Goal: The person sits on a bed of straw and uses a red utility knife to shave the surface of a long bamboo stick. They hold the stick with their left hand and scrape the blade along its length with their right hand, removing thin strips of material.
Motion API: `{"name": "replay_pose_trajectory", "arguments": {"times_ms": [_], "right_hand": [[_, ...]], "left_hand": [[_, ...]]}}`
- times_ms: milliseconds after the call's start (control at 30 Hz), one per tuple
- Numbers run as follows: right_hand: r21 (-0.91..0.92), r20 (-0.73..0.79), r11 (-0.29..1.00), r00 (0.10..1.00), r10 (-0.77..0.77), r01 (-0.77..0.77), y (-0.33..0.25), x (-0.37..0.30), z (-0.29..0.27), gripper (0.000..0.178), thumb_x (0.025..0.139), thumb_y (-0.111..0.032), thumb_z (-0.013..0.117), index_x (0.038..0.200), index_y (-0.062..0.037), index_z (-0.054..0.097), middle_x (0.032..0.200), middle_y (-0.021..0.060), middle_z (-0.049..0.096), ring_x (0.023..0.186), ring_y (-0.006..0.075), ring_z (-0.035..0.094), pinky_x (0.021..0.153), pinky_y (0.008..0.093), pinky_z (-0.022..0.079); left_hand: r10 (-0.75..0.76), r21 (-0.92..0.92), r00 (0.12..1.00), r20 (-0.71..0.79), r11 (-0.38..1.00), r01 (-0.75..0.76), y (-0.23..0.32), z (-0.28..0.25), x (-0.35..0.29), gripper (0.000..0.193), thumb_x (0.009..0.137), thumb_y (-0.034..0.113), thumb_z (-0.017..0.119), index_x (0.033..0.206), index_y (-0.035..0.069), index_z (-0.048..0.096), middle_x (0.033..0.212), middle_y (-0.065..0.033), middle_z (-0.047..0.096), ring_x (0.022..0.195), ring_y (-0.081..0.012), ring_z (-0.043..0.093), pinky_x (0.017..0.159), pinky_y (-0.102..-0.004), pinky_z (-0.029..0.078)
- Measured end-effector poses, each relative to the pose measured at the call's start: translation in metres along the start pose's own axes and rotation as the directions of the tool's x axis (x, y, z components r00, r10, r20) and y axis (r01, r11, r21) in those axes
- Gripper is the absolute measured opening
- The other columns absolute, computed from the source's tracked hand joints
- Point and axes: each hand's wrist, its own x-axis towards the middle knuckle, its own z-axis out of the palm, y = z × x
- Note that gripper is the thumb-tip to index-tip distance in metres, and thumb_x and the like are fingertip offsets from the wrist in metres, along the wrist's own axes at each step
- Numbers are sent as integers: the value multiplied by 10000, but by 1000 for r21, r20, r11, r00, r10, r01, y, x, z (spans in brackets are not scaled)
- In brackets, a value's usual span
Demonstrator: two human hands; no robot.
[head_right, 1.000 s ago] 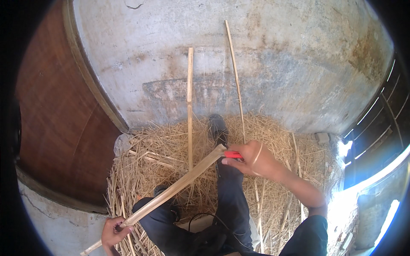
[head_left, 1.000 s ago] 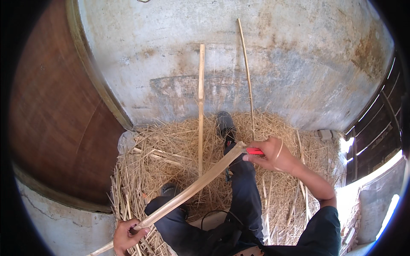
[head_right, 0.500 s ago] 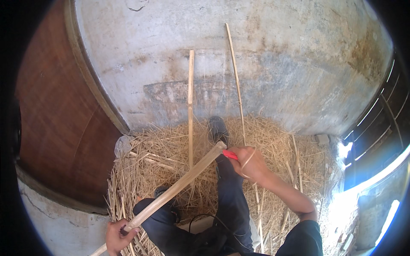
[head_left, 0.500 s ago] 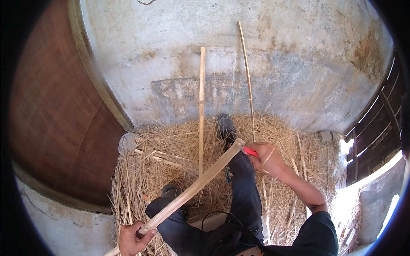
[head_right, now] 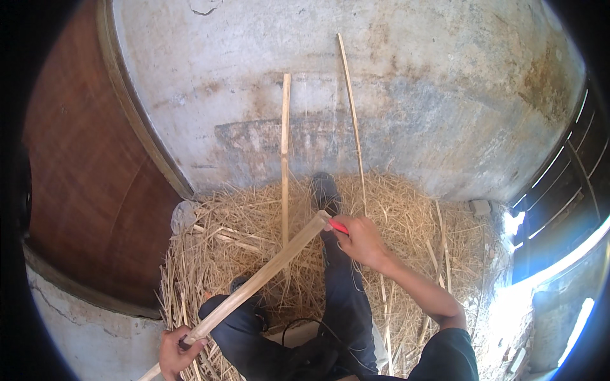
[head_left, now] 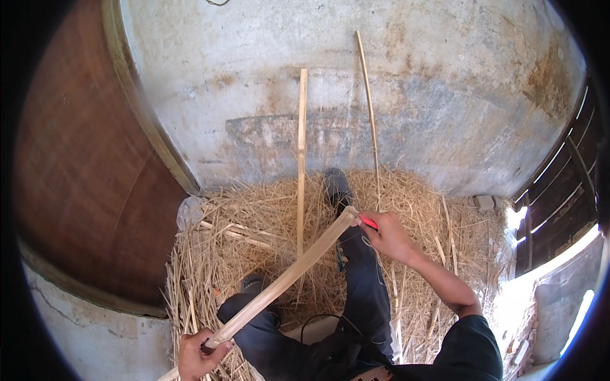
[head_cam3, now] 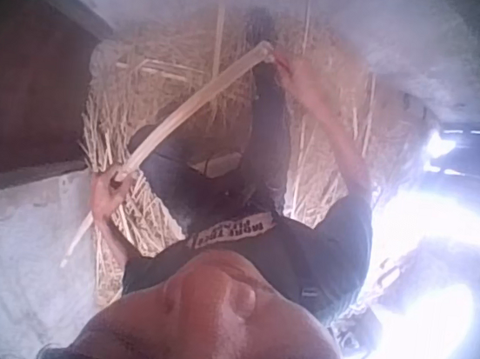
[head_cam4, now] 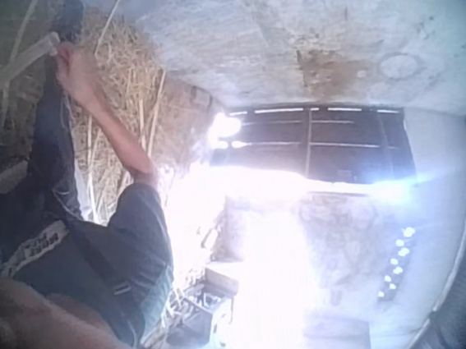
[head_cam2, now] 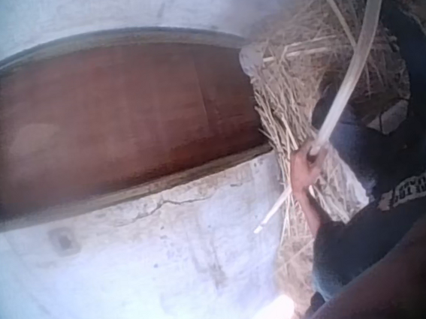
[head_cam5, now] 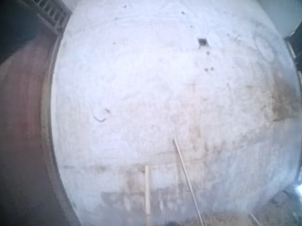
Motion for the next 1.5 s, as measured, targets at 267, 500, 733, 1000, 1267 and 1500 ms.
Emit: {"name": "replay_pose_trajectory", "arguments": {"times_ms": [267, 500, 733, 1000, 1267, 1500], "right_hand": [[117, 159, 993, 987, -22, 4, -3, 7, -17, 133, 996, -43, 681, 1057, -66, 797, 841, 161, 762, 595, 272, 647, 595, 387, 494], [231, 183, 972, 980, -80, 36, 17, 8, -27, 190, 1074, -208, 667, 1096, -80, 806, 897, 127, 772, 704, 207, 672, 677, 361, 510], [195, 180, 981, 983, -32, -4, 30, 19, -62, 261, 1041, -310, 732, 1172, -94, 796, 896, 74, 782, 830, 176, 720, 800, 348, 559], [78, 106, 969, 968, 227, -236, 151, 28, -131, 306, 990, -286, 793, 1227, -92, 798, 1021, 82, 819, 918, 174, 752, 890, 392, 579], [94, -499, 972, 835, 232, -214, 177, -5, -146, 495, 998, -355, 750, 1371, -32, 706, 1247, 147, 761, 1090, 250, 723, 973, 430, 545], [391, -515, 913, 794, 323, -118, 16, -49, -86, 423, 1092, -447, 580, 1251, -57, 615, 904, 2, 550, 791, 103, 540, 715, 313, 490]], "left_hand": [[-75, -122, 993, 96, 989, 87, -17, -7, -2, 249, 852, 205, 906, 811, 25, 739, 577, 25, 618, 517, -31, 525, 491, -240, 374], [-15, -106, 987, 158, 994, 32, -18, -14, 15, 260, 849, 192, 903, 780, 24, 718, 549, 31, 551, 516, -34, 491, 484, -261, 356], [-42, -108, 998, 44, 993, 46, 4, -1, 15, 265, 824, 167, 908, 768, 15, 698, 539, 15, 547, 498, -41, 483, 475, -259, 341], [7, -4, 1000, -27, 1000, -7, 16, 0, 9, 278, 840, 192, 910, 785, 17, 702, 537, -12, 582, 461, -59, 510, 457, -262, 383], [10, -115, 996, -86, 993, -20, 96, 83, 31, 328, 937, 311, 844, 874, 28, 691, 539, -60, 562, 469, -135, 544, 483, -332, 421], [65, -520, 995, 75, 854, -16, 116, 150, 76, 314, 1080, 320, 672, 1035, 10, 689, 624, -96, 561, 574, -160, 525, 574, -354, 444]]}}
